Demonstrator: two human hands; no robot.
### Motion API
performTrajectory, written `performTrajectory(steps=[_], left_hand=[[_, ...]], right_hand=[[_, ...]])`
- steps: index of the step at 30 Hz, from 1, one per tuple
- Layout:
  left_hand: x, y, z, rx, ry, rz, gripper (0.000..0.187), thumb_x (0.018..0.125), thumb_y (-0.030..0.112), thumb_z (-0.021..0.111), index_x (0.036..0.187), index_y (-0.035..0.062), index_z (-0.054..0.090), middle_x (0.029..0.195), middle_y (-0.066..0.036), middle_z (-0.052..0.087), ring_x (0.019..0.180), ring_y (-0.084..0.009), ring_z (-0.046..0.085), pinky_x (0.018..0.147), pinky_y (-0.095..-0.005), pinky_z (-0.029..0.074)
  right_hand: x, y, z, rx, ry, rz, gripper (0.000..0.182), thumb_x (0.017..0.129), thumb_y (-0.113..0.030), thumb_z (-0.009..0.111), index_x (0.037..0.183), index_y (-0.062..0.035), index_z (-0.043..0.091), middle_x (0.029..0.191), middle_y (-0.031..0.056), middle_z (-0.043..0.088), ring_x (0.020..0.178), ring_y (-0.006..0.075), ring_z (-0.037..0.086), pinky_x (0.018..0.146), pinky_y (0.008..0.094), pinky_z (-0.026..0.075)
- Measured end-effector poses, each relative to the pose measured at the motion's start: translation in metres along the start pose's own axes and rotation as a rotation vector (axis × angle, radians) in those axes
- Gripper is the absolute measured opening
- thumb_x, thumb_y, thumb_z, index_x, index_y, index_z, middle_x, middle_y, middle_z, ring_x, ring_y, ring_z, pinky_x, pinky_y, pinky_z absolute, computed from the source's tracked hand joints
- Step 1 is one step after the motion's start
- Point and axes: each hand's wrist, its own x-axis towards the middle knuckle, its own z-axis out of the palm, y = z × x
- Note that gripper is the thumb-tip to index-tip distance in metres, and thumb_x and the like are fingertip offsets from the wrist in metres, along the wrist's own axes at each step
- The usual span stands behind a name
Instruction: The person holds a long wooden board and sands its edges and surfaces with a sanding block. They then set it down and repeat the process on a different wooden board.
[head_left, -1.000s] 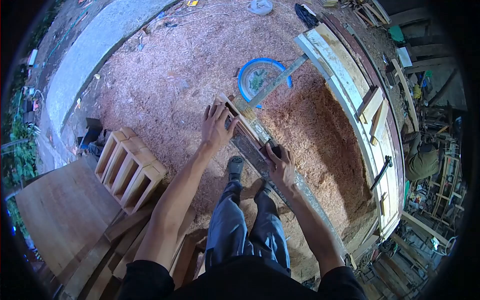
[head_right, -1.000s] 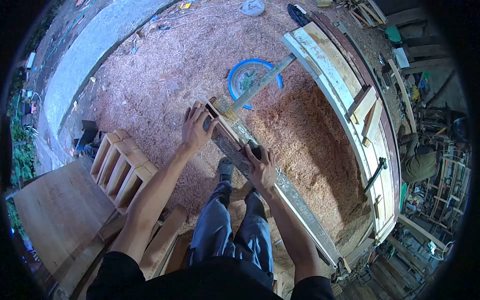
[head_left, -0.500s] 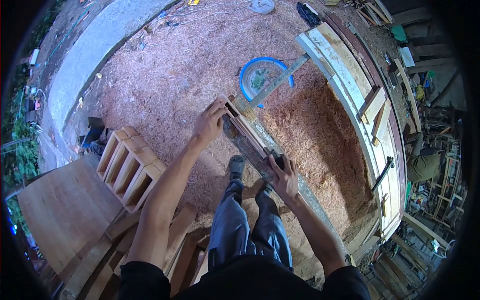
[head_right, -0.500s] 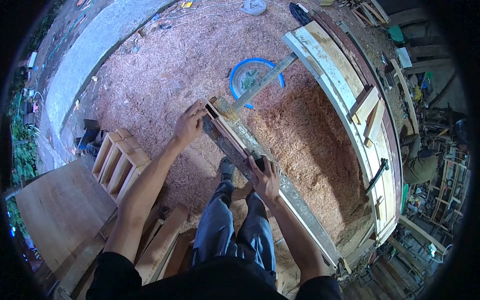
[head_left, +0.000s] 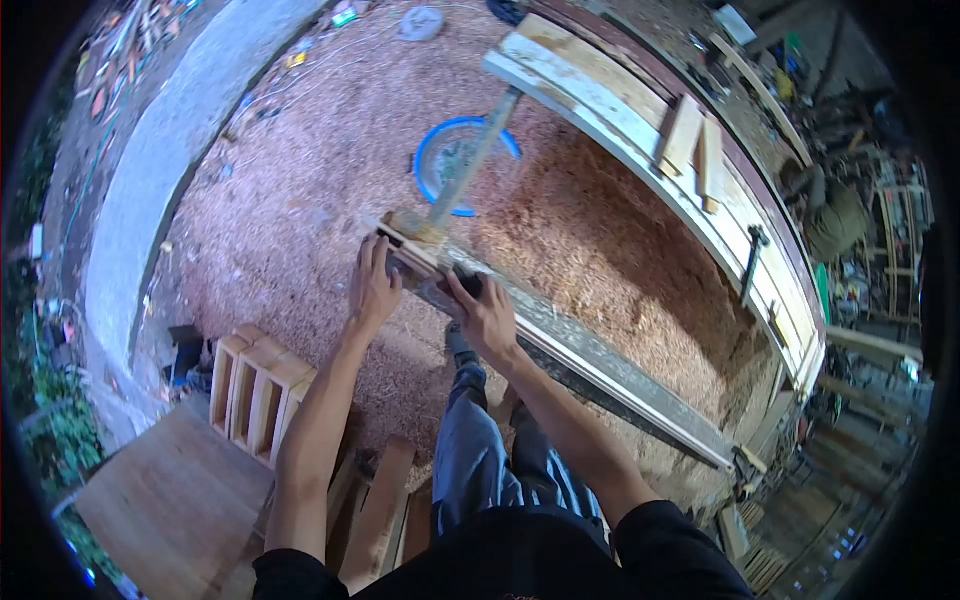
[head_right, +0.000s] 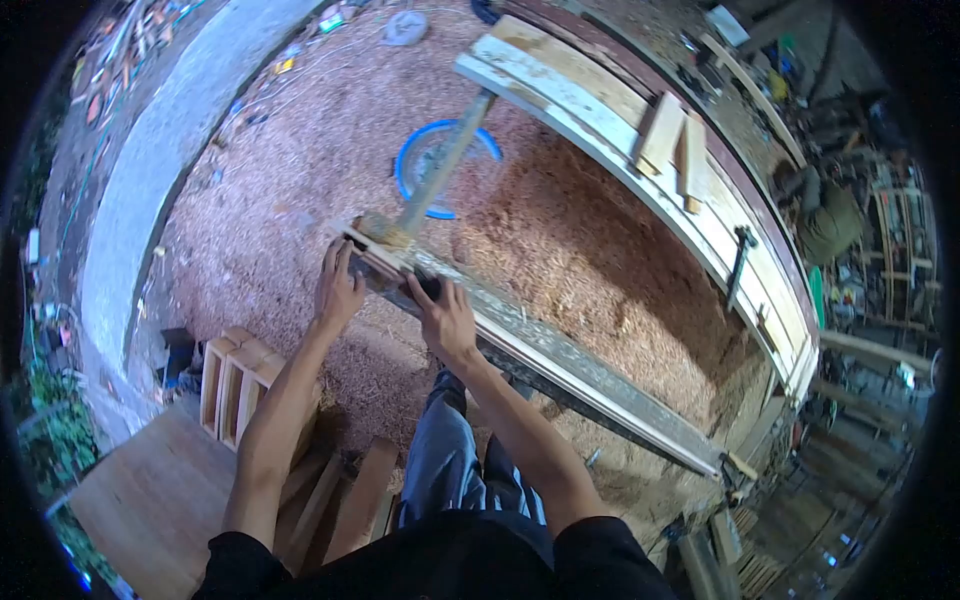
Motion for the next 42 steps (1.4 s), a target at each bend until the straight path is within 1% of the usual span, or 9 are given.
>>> performTrajectory(steps=[4, 7, 14, 23, 27, 31, 35, 39, 42], left_hand=[[-0.031, 0.059, 0.029, 0.222, -0.044, 0.261, 0.067, 0.088, 0.018, 0.057, 0.148, 0.0012, 0.031, 0.145, -0.028, 0.031, 0.136, -0.0462, 0.031, 0.114, -0.0557, 0.026], [-0.057, 0.101, 0.061, 0.265, -0.223, 0.478, 0.065, 0.087, 0.015, 0.055, 0.147, 0.0014, 0.033, 0.148, -0.024, 0.033, 0.14, -0.042, 0.029, 0.116, -0.0539, 0.023], [-0.124, 0.19, 0.134, 0.304, -0.401, 0.695, 0.066, 0.087, 0.014, 0.05, 0.148, -0.0013, 0.031, 0.155, -0.022, 0.026, 0.144, -0.0408, 0.023, 0.119, -0.0503, 0.018], [-0.204, 0.309, 0.216, 0.504, -0.412, 0.766, 0.077, 0.086, 0.021, 0.054, 0.148, -0.0089, 0.022, 0.156, -0.027, 0.018, 0.146, -0.041, 0.015, 0.12, -0.0512, 0.012], [-0.236, 0.361, 0.251, 0.484, -0.425, 0.775, 0.075, 0.085, 0.021, 0.056, 0.148, -0.0067, 0.025, 0.156, -0.024, 0.021, 0.146, -0.0392, 0.018, 0.119, -0.0509, 0.016], [-0.264, 0.408, 0.276, 0.445, -0.463, 0.824, 0.074, 0.084, 0.016, 0.055, 0.148, -0.0069, 0.025, 0.156, -0.024, 0.024, 0.145, -0.0405, 0.022, 0.118, -0.0505, 0.02], [-0.279, 0.436, 0.29, 0.347, -0.515, 0.861, 0.075, 0.082, 0.011, 0.056, 0.148, -0.0057, 0.025, 0.155, -0.023, 0.026, 0.143, -0.0406, 0.026, 0.117, -0.0502, 0.023], [-0.271, 0.442, 0.281, 0.362, -0.554, 0.919, 0.08, 0.078, 0.007, 0.059, 0.15, -0.0016, 0.025, 0.156, -0.019, 0.028, 0.143, -0.0358, 0.028, 0.117, -0.0478, 0.024], [-0.264, 0.437, 0.282, 0.301, -0.587, 0.941, 0.079, 0.077, 0.003, 0.058, 0.15, -0.0015, 0.026, 0.155, -0.019, 0.028, 0.143, -0.0365, 0.029, 0.117, -0.0468, 0.026]], right_hand=[[-0.085, 0.054, -0.048, -0.153, 0.143, 0.031, 0.054, 0.083, -0.016, 0.064, 0.137, -0.0208, 0.056, 0.108, 0.0184, 0.054, 0.098, 0.0358, 0.052, 0.092, 0.0502, 0.04], [-0.146, 0.089, -0.076, -0.175, 0.114, 0.389, 0.05, 0.085, -0.018, 0.065, 0.135, -0.019, 0.058, 0.105, 0.0191, 0.055, 0.098, 0.0358, 0.052, 0.091, 0.0514, 0.04], [-0.316, 0.186, -0.124, -0.217, 0.316, 0.626, 0.048, 0.086, -0.023, 0.067, 0.133, -0.0161, 0.06, 0.105, 0.0246, 0.056, 0.096, 0.0398, 0.052, 0.084, 0.0483, 0.044], [-0.492, 0.295, -0.163, -0.372, 0.552, 0.743, 0.057, 0.085, -0.017, 0.069, 0.139, -0.0252, 0.053, 0.116, 0.0215, 0.05, 0.1, 0.0397, 0.05, 0.086, 0.0485, 0.045], [-0.557, 0.335, -0.182, -0.509, 0.557, 1.034, 0.054, 0.088, -0.028, 0.067, 0.14, -0.0286, 0.053, 0.109, 0.0183, 0.051, 0.09, 0.0356, 0.049, 0.078, 0.0454, 0.043], [-0.539, 0.332, -0.18, -0.423, 0.635, 1.314, 0.049, 0.095, -0.028, 0.058, 0.142, -0.0269, 0.044, 0.102, 0.0193, 0.051, 0.086, 0.0337, 0.049, 0.075, 0.0476, 0.042], [-0.478, 0.277, -0.14, -0.225, 0.649, 0.848, 0.053, 0.086, -0.023, 0.065, 0.137, -0.0249, 0.049, 0.094, 0.0166, 0.051, 0.086, 0.0328, 0.051, 0.072, 0.0486, 0.043], [-0.501, 0.278, -0.153, -0.216, 0.448, 0.83, 0.059, 0.083, -0.027, 0.069, 0.139, -0.0302, 0.05, 0.101, 0.0128, 0.051, 0.094, 0.0299, 0.049, 0.08, 0.0465, 0.04], [-0.549, 0.325, -0.176, -0.342, 0.514, 1.086, 0.057, 0.085, -0.027, 0.069, 0.138, -0.037, 0.05, 0.101, 0.0134, 0.052, 0.097, 0.0298, 0.049, 0.082, 0.046, 0.04]])
